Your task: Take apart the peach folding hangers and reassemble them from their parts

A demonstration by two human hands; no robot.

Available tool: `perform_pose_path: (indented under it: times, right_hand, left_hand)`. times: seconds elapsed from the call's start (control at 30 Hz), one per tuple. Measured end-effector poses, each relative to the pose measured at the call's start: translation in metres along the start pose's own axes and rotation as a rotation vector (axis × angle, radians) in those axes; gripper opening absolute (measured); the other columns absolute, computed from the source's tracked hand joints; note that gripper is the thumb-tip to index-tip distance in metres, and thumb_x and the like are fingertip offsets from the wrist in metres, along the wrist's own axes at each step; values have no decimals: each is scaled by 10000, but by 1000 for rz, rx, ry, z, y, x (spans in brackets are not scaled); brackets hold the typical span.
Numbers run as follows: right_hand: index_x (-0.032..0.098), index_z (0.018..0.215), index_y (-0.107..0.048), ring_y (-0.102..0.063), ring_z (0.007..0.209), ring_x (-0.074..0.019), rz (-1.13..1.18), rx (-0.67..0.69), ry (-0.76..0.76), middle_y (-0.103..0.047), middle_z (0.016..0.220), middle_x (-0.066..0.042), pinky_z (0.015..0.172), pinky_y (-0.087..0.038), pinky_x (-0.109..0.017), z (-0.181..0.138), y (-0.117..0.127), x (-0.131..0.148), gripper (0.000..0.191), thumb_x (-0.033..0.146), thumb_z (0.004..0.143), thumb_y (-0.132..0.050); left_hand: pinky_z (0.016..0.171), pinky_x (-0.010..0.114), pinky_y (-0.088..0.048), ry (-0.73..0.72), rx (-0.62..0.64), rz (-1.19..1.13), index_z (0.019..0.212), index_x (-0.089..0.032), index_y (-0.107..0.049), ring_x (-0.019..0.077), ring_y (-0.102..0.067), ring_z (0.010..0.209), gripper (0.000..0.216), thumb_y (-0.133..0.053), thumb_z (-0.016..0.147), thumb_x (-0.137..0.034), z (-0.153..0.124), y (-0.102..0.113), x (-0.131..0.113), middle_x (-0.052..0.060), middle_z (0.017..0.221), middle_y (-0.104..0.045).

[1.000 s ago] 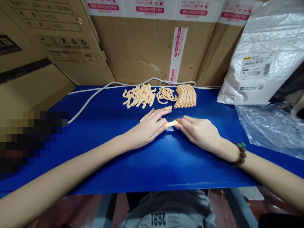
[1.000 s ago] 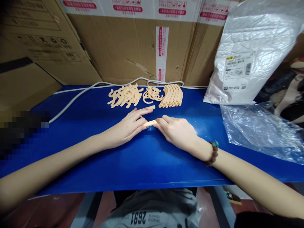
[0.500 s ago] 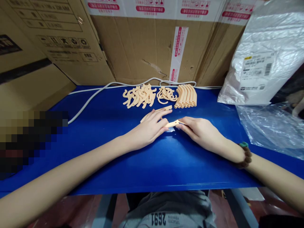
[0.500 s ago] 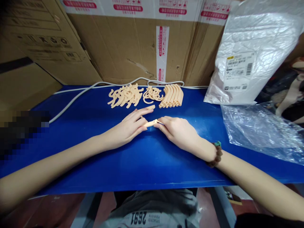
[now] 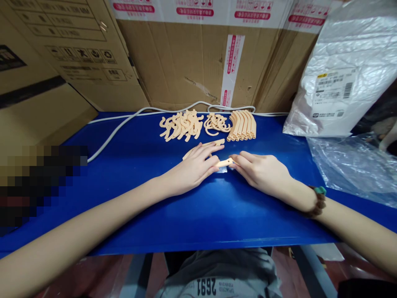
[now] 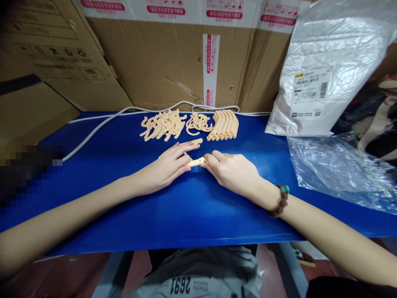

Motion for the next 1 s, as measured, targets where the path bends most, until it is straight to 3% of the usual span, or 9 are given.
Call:
perform_pose_path:
  times: [0.3,1.0]
  right_hand:
    - [128,1054,-657,-613,618,-148,-140,-104,90,-650,783,-22,542,-302,-314,1,8,5,360,321,1052,-353]
    - [148,979,-675,-528,630,-139,-115,-130,145,-615,761,-30,592,-303,-303,-1,12,6,314,296,1025,-402]
  left_hand:
    - [1230,493,-199,-2,3,-20,1072,-185,-565,220,-260,1494,306,-311,1056,-354,0,1,-1,108,1574,-363]
    - [1232,491,-196,-35,27,-28,1169,-198,-587,203,-278,1487,348,-305,1057,-367,-1,0,-3,96,1562,-393]
Point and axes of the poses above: each hand's wrist, its own z-axis towards the middle knuckle, its own y-axis out of the back of the hand, x = y × z, the point moved 6 cm from there along z, towards the middle knuckle
